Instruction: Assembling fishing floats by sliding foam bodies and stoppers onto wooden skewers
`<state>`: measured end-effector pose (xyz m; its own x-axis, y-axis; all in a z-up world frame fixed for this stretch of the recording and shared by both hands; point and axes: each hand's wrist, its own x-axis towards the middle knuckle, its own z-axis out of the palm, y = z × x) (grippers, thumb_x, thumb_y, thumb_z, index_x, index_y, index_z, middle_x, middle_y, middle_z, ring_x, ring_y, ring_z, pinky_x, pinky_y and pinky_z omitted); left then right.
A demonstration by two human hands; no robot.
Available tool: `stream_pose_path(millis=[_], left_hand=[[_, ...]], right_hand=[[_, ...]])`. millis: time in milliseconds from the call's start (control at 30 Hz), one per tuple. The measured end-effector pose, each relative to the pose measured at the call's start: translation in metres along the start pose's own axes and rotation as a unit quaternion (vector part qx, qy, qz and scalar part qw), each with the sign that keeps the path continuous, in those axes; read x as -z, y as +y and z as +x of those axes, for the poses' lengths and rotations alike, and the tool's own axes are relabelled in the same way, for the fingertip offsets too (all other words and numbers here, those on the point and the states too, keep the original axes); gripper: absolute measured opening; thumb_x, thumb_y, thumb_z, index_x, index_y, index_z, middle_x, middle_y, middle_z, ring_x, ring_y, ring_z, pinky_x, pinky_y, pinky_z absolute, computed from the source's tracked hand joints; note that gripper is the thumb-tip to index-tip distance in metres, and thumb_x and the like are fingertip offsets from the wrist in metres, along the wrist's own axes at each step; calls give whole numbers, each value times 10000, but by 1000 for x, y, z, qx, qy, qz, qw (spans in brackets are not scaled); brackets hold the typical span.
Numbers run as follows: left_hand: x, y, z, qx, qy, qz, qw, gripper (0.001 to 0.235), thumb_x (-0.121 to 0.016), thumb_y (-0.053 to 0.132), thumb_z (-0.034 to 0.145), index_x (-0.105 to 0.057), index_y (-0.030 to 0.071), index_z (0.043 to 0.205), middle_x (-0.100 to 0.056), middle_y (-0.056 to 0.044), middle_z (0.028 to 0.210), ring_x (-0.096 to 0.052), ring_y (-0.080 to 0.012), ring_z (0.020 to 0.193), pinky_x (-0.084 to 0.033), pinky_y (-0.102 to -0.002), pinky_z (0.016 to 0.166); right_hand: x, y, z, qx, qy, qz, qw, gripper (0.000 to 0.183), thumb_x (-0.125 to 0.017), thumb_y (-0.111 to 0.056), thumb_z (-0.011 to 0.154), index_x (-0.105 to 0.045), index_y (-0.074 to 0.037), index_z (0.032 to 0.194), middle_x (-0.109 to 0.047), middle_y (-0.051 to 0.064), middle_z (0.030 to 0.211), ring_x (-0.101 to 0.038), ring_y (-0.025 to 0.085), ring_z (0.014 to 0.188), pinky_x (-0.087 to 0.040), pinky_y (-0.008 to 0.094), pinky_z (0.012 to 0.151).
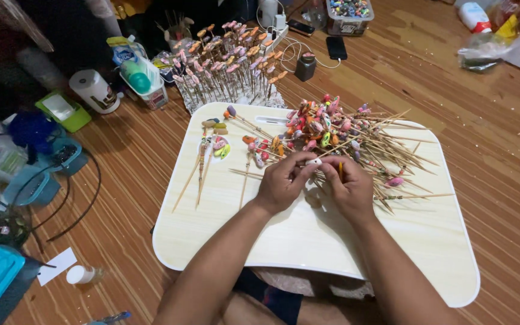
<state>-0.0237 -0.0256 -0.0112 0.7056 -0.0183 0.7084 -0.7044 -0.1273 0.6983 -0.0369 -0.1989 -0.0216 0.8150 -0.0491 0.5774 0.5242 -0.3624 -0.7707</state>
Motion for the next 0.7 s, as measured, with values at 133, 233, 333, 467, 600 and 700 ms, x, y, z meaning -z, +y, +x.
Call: stream_pose_path(millis=[133,233,333,467,600,700], left_hand=[[1,4,5,6,-1,-10,1000,165,-676,216,996,-755,125,1107,-686,-59,627,-677,-185,531,-550,-306,492],[1,1,4,-4,1,-14,1000,152,-677,206,998,-765,112,1078,-652,-67,577,-669,-200,519,-553,-314,495],[0,-1,4,-30,2,5,1000,137,-688,217,991,-775,131,1053,-713,-97,725,-713,-270,608,-563,-339,532],[-1,-3,4,-38,1,-15,999,251,-764,219,941,-733,92,1155,-692,-114,871,-661,-201,616,-556,-311,550],[5,-3,7,-32,-10,-25,999,236,-784,168,922,-757,71,1135,-730,-98,896,-721,-193,691,-580,-272,626],[1,-11,3,-19,-8,-20,1000,241,-782,172,922,-763,82,1144,-745,-87,887,-719,-176,696,-578,-259,632]], right_hand=[[-2,-7,2,5,4,39,999,132,-723,-85,979,-784,-56,1093,-711,99,808,-597,131,702,-524,280,682],[-6,-7,2,57,16,1,998,173,-792,-75,922,-791,-46,1092,-724,130,861,-687,233,765,-548,335,716],[-4,-10,3,52,24,-11,998,126,-784,-87,937,-797,-59,1059,-695,120,800,-655,204,713,-534,323,676],[-2,-13,2,-1,32,20,999,91,-742,-108,977,-776,-51,1040,-648,82,692,-594,152,640,-505,288,619],[0,-14,3,-82,13,99,992,104,-693,-100,1000,-728,-26,1064,-663,63,690,-531,87,603,-464,236,564],[-5,-11,4,-109,-3,160,981,184,-665,-87,1008,-674,-27,1182,-711,59,792,-548,45,613,-475,197,583]])
